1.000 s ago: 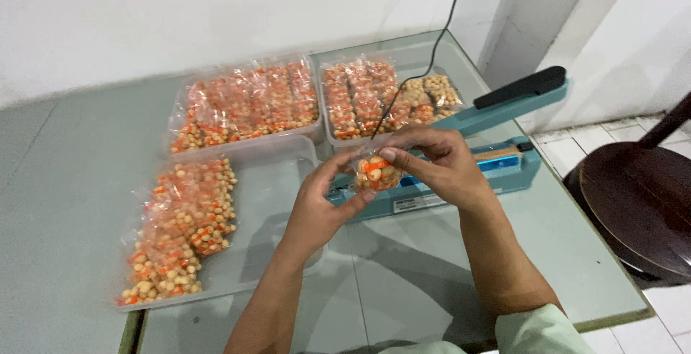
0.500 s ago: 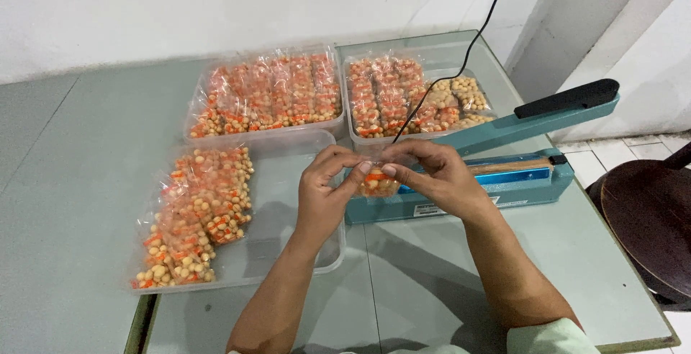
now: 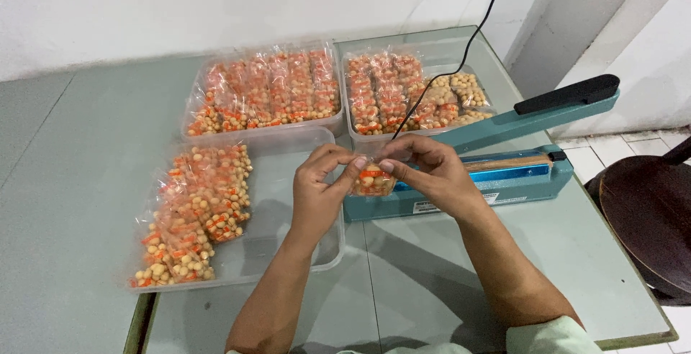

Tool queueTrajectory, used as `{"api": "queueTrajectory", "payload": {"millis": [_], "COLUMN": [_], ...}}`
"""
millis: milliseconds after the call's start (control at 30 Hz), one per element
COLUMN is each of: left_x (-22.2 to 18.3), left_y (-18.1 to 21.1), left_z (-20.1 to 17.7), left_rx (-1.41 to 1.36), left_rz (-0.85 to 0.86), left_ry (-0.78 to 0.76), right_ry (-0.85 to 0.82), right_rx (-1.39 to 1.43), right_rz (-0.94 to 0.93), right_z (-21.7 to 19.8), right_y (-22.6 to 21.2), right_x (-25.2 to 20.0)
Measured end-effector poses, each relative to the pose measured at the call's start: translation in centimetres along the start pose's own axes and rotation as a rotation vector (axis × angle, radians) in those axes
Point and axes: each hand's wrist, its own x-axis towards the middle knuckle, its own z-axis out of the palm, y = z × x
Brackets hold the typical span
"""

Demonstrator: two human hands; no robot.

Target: The person repeatedly seals small transparent packets containing snack balls using a handheld impulse sealer. They pick each packet from a tray, align the open edge on the sealer, press the handle to seal, and place the sealed packet into a second tray. The process is repeated for multiple packets throughout the clip.

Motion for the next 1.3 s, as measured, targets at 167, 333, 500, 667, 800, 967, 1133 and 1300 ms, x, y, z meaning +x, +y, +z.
{"api": "queueTrajectory", "payload": {"millis": [167,333,500,667,800,967,1133,1300], "left_x": [0.0,0.1,0.2,0.2,0.1,0.1,0.1,0.0], "left_y": [0.2,0.1,0.0,0.1,-0.2,-0.4,0.1,0.3], "left_z": [-0.3,-0.6,-0.7,-0.7,-0.8,-0.7,-0.4,-0.1], "left_rx": [0.008,-0.016,-0.034,-0.068,-0.052,-0.072,-0.075,-0.081], "left_rz": [-0.015,-0.029,-0.027,-0.074,-0.063,-0.067,-0.045,-0.033], "left_ry": [0.014,0.033,0.039,0.078,0.083,0.090,0.096,0.075], "right_ry": [0.017,0.035,0.037,0.038,0.044,0.044,0.033,0.037], "right_rx": [0.063,0.105,0.129,0.156,0.115,0.127,0.127,0.142], "right_rz": [0.015,0.049,0.064,0.070,0.094,0.080,0.072,0.050], "right_z": [-0.4,-0.5,-1.0,-0.7,-0.7,-0.9,-0.3,0.2], "right_y": [0.6,0.6,1.1,-0.2,-0.4,0.1,0.1,0.7], "right_x": [0.0,0.1,0.0,0.2,0.0,0.0,-0.1,-0.1]}}
